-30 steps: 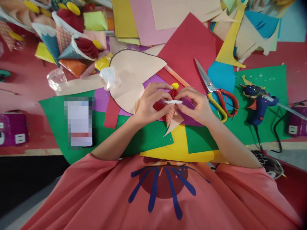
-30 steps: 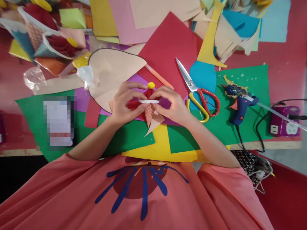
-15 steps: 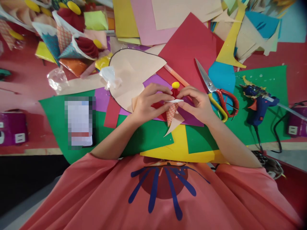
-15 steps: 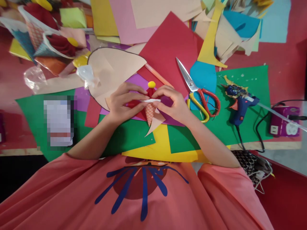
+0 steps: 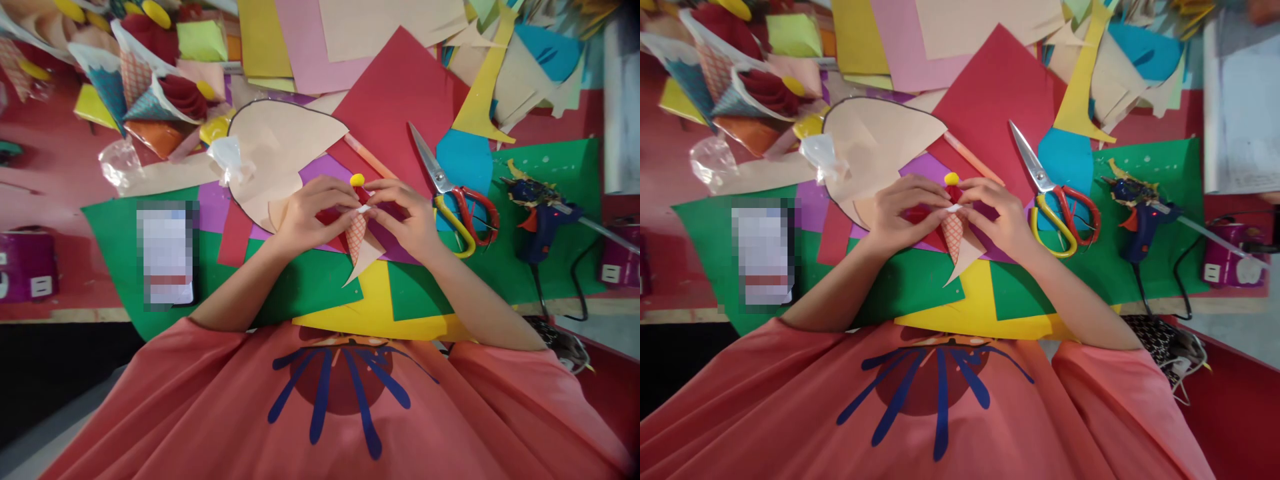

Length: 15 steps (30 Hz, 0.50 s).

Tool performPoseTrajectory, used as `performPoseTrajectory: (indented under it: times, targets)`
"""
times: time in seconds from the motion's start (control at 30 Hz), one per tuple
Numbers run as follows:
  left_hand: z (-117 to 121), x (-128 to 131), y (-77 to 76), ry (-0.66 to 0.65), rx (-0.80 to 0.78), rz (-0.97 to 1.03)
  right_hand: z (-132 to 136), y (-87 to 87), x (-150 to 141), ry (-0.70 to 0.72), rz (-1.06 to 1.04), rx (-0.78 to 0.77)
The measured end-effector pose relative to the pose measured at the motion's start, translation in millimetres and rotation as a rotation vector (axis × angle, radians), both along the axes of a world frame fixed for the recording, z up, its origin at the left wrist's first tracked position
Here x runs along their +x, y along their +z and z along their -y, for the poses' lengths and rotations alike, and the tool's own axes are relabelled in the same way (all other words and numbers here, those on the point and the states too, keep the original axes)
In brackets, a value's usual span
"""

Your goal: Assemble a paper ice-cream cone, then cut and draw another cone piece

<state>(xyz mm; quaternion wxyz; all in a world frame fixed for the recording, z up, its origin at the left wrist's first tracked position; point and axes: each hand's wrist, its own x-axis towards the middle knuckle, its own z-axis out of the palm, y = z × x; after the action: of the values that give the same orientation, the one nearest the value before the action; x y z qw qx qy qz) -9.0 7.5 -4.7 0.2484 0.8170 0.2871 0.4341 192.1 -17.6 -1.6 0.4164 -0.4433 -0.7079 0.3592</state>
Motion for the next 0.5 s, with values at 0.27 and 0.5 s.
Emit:
performPoseTrajectory:
  times: [0.27,0.5]
  targets:
    - [-1.3,-0.9,0.5,-0.008,-0.057,-0.013,0.3,1.2,-1.3,-0.008,-0.005,-0.004]
    - [-1.7,0.5,1.1,0.0,-0.084,0.01,0.4,-0.5,-2.3,-0.031,-0.01,0.024]
